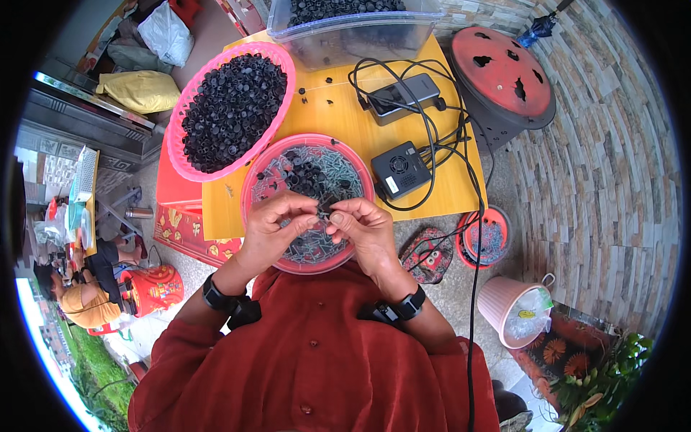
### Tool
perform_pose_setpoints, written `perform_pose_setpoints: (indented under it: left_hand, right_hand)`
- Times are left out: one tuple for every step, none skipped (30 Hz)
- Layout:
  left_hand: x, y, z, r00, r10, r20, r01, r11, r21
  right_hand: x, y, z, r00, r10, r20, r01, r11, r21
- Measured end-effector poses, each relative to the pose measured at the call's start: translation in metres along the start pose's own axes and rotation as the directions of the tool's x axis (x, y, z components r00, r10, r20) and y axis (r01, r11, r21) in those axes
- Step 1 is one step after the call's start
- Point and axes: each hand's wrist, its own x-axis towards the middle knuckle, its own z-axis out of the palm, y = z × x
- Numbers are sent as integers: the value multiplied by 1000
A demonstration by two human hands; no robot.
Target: Manually sort small plastic or metal mechanical components into different containers.
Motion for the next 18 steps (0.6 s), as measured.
perform_pose_setpoints:
  left_hand:
    - [1, 0, 0, 996, 86, -10, -85, 995, 46]
    - [1, 1, -2, 994, 104, 43, -107, 990, 86]
    - [0, 0, -1, 994, 103, 42, -107, 990, 87]
    - [-1, -2, -1, 996, 81, 48, -84, 994, 74]
    - [-3, -3, 0, 997, 58, 54, -62, 996, 61]
    - [-3, -3, -1, 997, 59, 53, -62, 996, 60]
    - [-3, -2, -2, 989, 114, 89, -124, 986, 113]
    - [-3, -1, -3, 978, 167, 128, -187, 969, 163]
    - [-3, -2, -4, 978, 166, 126, -185, 969, 162]
    - [-2, -4, -7, 999, -22, -27, 21, 998, -62]
    - [1, -6, -11, 962, -239, -129, 190, 932, -308]
    - [7, -19, -27, 971, -157, -180, 124, 976, -179]
    - [10, -25, -37, 970, -156, -185, 123, 976, -180]
    - [13, -30, -44, 975, -175, -137, 181, 983, 33]
    - [14, -34, -49, 975, -204, -94, 221, 944, 245]
    - [17, -38, -46, 992, -114, -47, 123, 934, 336]
    - [18, -38, -43, 992, -113, -52, 124, 934, 335]
    - [19, -36, -37, 996, -88, -31, 93, 892, 442]
  right_hand:
    - [0, 0, 0, 1000, 13, 3, -13, 1000, 7]
    - [0, 1, -1, 1000, 14, 2, -14, 1000, 8]
    - [0, 3, -2, 1000, 13, 22, -13, 1000, 12]
    - [0, 3, -2, 999, 12, 41, -13, 1000, 16]
    - [-2, 4, -2, 999, 14, 43, -14, 1000, 16]
    - [-3, 4, -2, 998, 14, 61, -13, 1000, -4]
    - [-3, 5, -2, 997, 14, 78, -12, 1000, -25]
    - [-2, 4, -2, 997, 15, 79, -13, 1000, -26]
    - [-2, 5, -2, 998, -6, 61, 6, 1000, -2]
    - [-2, 6, -3, 999, -27, 42, 26, 999, 22]
    - [-1, 4, -4, 999, -25, 42, 24, 999, 20]
    - [0, 0, -3, 999, -48, 2, 48, 998, 34]
    - [1, -2, -3, 997, -70, -40, 72, 996, 46]
    - [1, -3, -5, 997, -72, -34, 74, 994, 79]
    - [1, -4, -4, 997, -70, -29, 72, 994, 76]
    - [1, -6, -3, 998, -53, -31, 55, 996, 66]
    - [1, -7, -2, 999, -37, -34, 39, 998, 55]
    - [0, -6, -2, 999, -45, -20, 45, 998, 33]
